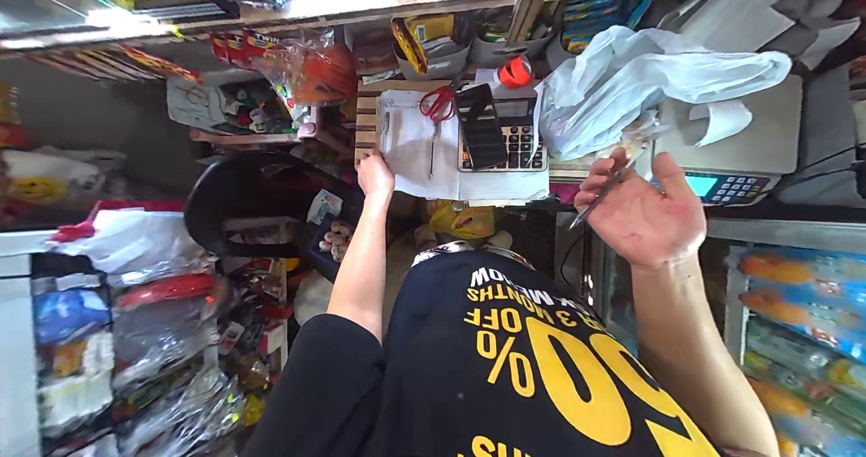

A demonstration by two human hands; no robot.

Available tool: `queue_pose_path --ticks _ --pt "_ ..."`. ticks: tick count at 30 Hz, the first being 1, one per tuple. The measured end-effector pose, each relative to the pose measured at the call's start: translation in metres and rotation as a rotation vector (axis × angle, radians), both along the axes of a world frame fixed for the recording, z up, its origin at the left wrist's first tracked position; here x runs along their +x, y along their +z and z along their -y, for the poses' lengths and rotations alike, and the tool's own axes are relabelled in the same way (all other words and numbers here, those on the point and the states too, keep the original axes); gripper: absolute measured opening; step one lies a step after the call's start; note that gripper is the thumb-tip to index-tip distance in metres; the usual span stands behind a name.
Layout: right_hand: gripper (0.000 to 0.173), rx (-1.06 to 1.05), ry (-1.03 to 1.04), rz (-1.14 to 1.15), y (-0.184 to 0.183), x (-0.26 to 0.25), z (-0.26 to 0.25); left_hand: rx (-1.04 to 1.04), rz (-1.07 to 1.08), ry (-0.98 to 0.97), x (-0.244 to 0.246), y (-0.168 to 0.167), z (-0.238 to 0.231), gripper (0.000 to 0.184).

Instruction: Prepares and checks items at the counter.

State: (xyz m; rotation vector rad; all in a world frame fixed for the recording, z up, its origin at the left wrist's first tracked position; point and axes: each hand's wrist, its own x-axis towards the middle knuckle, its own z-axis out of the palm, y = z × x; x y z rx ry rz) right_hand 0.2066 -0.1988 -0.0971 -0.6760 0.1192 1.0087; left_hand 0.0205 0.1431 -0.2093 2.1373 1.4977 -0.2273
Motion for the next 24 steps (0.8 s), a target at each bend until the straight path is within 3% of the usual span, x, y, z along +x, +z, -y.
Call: queue_pose_path --ticks 2,5,7,10,14,24 --pt "0.068 -0.021 0.015 -0.003 0.001 -0.011 -0.016 -0.042 0.203 0.012 -0.013 0.001 -0.001 0.035" --pt "0.071 -0.031 -0.011 -0.054 0.003 -0.028 -0.041 -0.149 0.785 0.074 -0.028 0.011 0.017 0.031" --pt "0.080 -0.033 -0.036 0.014 0.005 -0.039 -0.057 -0.341 1.117 0.034 -0.028 0.047 0.044 0.021" --pt "0.083 -0.046 -0.075 0.115 0.010 -0.049 -0.076 -0.562 1.379 -0.271 -0.026 0.105 0.094 0.010" --pt "0.082 0.031 -0.141 0.126 0.021 -0.057 -0.093 -0.582 1.486 -0.467 -0.014 0.139 0.137 0.011" --pt "0.080 0.010 -0.079 0.248 0.032 -0.060 -0.088 -0.464 1.386 -0.520 0.002 0.144 0.148 0.007"
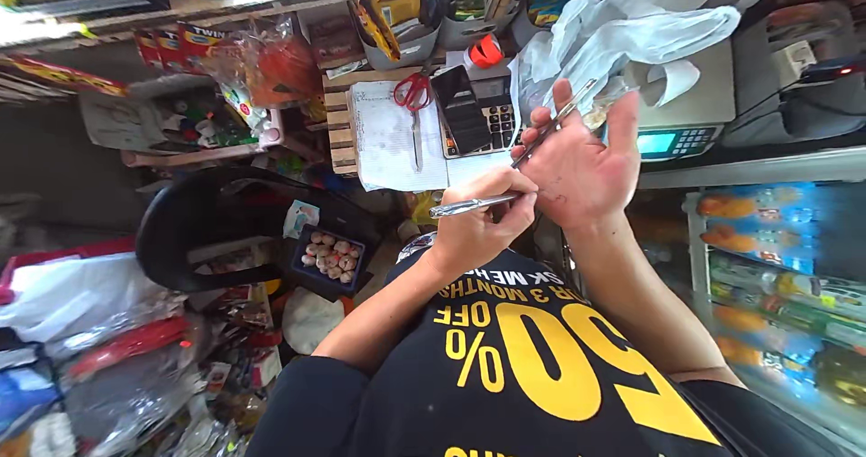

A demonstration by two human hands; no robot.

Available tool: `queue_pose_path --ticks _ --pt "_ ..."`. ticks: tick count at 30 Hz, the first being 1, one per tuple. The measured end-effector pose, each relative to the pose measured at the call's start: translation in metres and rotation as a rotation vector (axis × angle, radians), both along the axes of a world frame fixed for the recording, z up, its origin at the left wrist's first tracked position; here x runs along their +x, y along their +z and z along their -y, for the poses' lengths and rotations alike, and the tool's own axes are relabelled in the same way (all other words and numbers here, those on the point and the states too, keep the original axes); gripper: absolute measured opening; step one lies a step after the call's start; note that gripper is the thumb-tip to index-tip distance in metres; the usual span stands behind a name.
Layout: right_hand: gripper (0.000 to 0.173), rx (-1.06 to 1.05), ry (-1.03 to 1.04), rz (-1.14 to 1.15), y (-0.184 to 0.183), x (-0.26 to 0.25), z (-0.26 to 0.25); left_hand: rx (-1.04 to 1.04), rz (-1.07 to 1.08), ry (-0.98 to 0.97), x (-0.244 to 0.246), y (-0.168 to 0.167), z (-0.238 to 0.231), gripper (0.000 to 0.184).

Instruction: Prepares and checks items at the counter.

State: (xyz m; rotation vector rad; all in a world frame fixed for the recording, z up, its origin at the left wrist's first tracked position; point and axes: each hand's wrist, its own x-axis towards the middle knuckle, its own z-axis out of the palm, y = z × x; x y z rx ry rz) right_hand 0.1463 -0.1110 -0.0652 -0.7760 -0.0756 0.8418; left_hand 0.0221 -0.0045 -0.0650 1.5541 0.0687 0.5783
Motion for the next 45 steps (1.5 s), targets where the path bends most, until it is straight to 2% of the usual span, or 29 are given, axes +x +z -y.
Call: queue_pose_path --ticks 11,14,16,18,20,24,27,30,32,35,37,39,42,45 --pt "0.084 0.036 0.022 -0.034 0.001 0.004 0.002 0.009 -0.029 0.039 -0.002 0.003 0.003 0.008" --pt "0.087 0.057 0.023 -0.044 0.001 0.008 0.006 0.063 -0.094 0.128 -0.004 0.004 -0.011 0.009" --pt "0.085 0.060 0.023 -0.025 0.002 0.010 0.011 0.117 -0.184 0.204 -0.003 -0.002 -0.032 0.020" --pt "0.084 0.033 0.000 -0.013 0.001 0.011 0.018 0.138 -0.375 0.303 -0.003 -0.018 -0.059 0.023" --pt "0.086 0.013 -0.005 -0.014 -0.002 0.011 0.025 0.165 -0.661 0.344 -0.003 -0.044 -0.092 0.027" --pt "0.090 0.051 0.013 -0.059 -0.010 0.008 0.035 0.346 -1.227 0.188 0.003 -0.098 -0.134 0.045" --pt "0.088 0.050 -0.020 -0.122 -0.008 0.005 0.031 0.497 -1.350 0.120 0.013 -0.128 -0.136 0.046" --pt "0.083 0.081 -0.020 -0.120 -0.004 0.004 0.034 0.540 -1.246 0.204 0.021 -0.126 -0.126 0.052" --pt "0.080 0.095 -0.035 -0.112 -0.001 0.006 0.039 0.551 -1.059 0.206 0.021 -0.113 -0.117 0.045" --pt "0.063 0.057 -0.073 -0.058 0.000 0.009 0.049 0.474 -0.767 0.089 0.020 -0.086 -0.094 0.032" --pt "0.051 -0.035 -0.124 -0.050 0.001 0.009 0.055 0.424 -0.663 -0.022 0.021 -0.069 -0.071 0.028" --pt "0.051 -0.076 -0.190 -0.083 0.000 0.010 0.060 0.391 -0.572 -0.123 0.026 -0.058 -0.046 0.025" --pt "0.052 -0.010 -0.208 -0.085 0.000 0.013 0.070 0.363 -0.420 -0.241 0.040 -0.038 -0.010 0.023" --pt "0.049 -0.058 -0.125 0.059 0.005 0.011 0.075 0.358 -0.333 -0.353 0.054 -0.016 0.024 0.020"
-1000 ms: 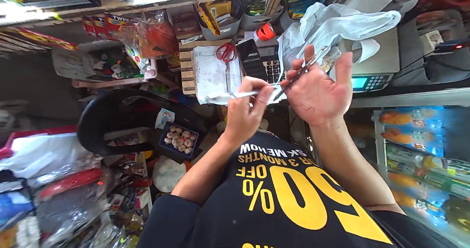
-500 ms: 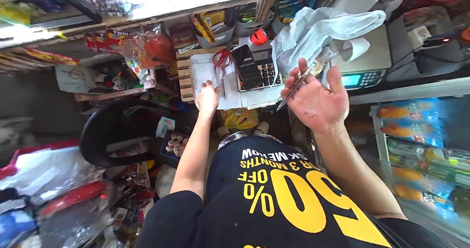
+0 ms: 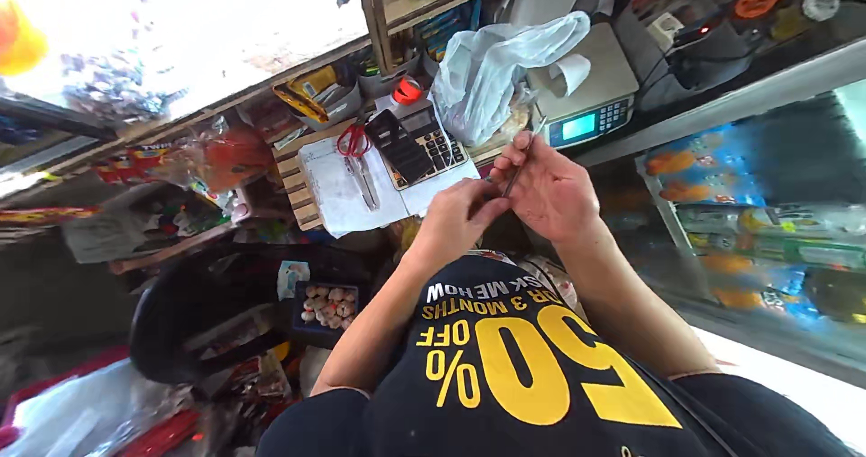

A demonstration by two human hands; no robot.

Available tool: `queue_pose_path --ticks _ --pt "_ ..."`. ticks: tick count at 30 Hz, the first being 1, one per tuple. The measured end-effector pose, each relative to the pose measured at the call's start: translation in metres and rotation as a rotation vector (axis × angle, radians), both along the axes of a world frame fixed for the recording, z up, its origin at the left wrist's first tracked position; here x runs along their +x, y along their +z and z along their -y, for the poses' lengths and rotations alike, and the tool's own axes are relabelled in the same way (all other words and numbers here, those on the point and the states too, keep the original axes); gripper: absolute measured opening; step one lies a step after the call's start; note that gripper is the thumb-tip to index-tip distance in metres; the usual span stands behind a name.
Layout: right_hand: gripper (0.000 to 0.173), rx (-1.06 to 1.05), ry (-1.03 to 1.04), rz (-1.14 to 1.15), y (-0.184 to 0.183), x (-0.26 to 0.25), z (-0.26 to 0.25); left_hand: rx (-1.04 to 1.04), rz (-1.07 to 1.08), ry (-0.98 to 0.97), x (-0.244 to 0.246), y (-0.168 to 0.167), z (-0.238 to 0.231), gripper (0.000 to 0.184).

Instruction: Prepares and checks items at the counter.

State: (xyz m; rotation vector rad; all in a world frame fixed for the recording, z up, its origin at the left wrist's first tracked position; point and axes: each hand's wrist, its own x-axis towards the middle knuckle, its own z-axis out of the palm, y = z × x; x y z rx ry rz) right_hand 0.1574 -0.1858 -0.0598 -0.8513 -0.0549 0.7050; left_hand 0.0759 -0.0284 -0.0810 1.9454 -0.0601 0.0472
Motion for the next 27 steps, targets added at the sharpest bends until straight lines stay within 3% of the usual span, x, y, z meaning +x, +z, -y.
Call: queue_pose_path --ticks 3,5,11,17,27 --pt "0.048 -0.028 0.035 0.166 0.004 0.003 0.002 -0.032 0.004 -0.038 0.010 0.010 0.007 0.014" --pt "0.060 0.020 0.033 0.219 0.007 0.008 0.005 -0.067 0.071 -0.024 0.011 0.015 0.006 0.010" --pt "0.078 0.199 -0.013 0.010 0.006 0.015 0.005 -0.394 0.275 0.063 0.001 0.038 0.021 0.007" --pt "0.080 0.188 0.023 0.031 0.012 0.011 -0.002 -0.286 0.260 0.079 0.002 0.038 0.024 0.006" --pt "0.083 0.248 0.022 -0.010 0.010 0.006 -0.003 -0.293 0.219 0.057 -0.011 0.038 0.017 0.006"
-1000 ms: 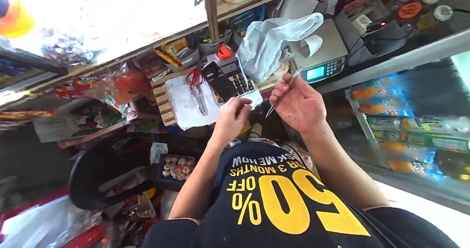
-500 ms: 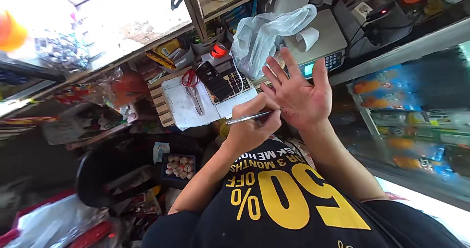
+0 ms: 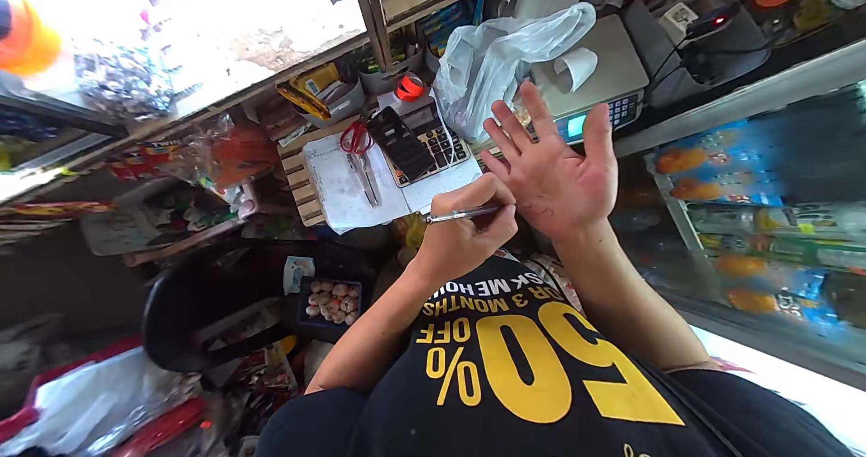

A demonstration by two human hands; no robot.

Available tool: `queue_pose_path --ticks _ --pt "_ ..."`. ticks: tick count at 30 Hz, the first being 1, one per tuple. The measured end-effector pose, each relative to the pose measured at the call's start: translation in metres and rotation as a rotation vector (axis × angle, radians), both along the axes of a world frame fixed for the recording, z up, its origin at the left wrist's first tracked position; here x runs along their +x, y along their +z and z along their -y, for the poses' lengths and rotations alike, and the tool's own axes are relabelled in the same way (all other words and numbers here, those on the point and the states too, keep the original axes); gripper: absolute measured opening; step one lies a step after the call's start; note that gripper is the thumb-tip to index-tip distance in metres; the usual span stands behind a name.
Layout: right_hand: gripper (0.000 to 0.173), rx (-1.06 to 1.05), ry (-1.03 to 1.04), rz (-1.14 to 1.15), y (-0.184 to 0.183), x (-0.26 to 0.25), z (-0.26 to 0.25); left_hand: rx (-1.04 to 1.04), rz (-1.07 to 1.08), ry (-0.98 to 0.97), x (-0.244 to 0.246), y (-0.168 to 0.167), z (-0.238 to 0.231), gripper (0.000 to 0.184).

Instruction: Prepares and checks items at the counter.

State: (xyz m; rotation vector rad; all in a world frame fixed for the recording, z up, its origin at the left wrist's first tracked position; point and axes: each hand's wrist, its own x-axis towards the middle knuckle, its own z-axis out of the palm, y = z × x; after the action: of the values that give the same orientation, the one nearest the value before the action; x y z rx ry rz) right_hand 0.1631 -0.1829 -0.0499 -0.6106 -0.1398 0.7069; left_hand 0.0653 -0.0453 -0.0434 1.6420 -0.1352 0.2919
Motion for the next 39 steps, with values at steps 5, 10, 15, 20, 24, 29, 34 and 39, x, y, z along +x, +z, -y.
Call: queue_pose_path --ticks 5,10,15,20,24,29,34,39 --pt "0.089 0.121 -0.030 -0.091 -0.001 -0.001 0.002 0.044 -0.006 0.030 -0.004 -0.003 -0.002 0.006" --pt "0.088 0.116 -0.072 -0.094 -0.001 -0.003 0.004 0.015 0.068 0.099 -0.008 0.006 -0.003 0.006" --pt "0.083 -0.064 -0.093 -0.012 -0.002 -0.010 -0.005 -0.046 0.090 -0.063 -0.007 0.017 0.020 0.006" --pt "0.082 -0.043 -0.074 0.026 -0.002 -0.013 -0.002 -0.030 0.088 -0.075 -0.004 0.016 0.027 0.007" --pt "0.085 -0.009 -0.076 0.020 -0.003 -0.011 0.001 -0.025 0.064 -0.107 -0.008 0.017 0.027 0.005" --pt "0.085 0.008 -0.070 0.015 -0.002 -0.013 0.002 -0.007 0.052 -0.110 -0.012 0.018 0.028 0.006" --pt "0.086 0.034 -0.092 -0.009 0.000 -0.016 0.003 -0.010 0.045 -0.120 -0.017 0.017 0.028 0.005" --pt "0.087 0.032 -0.099 -0.027 -0.001 -0.017 0.002 0.021 0.017 -0.123 -0.023 0.016 0.025 0.005"
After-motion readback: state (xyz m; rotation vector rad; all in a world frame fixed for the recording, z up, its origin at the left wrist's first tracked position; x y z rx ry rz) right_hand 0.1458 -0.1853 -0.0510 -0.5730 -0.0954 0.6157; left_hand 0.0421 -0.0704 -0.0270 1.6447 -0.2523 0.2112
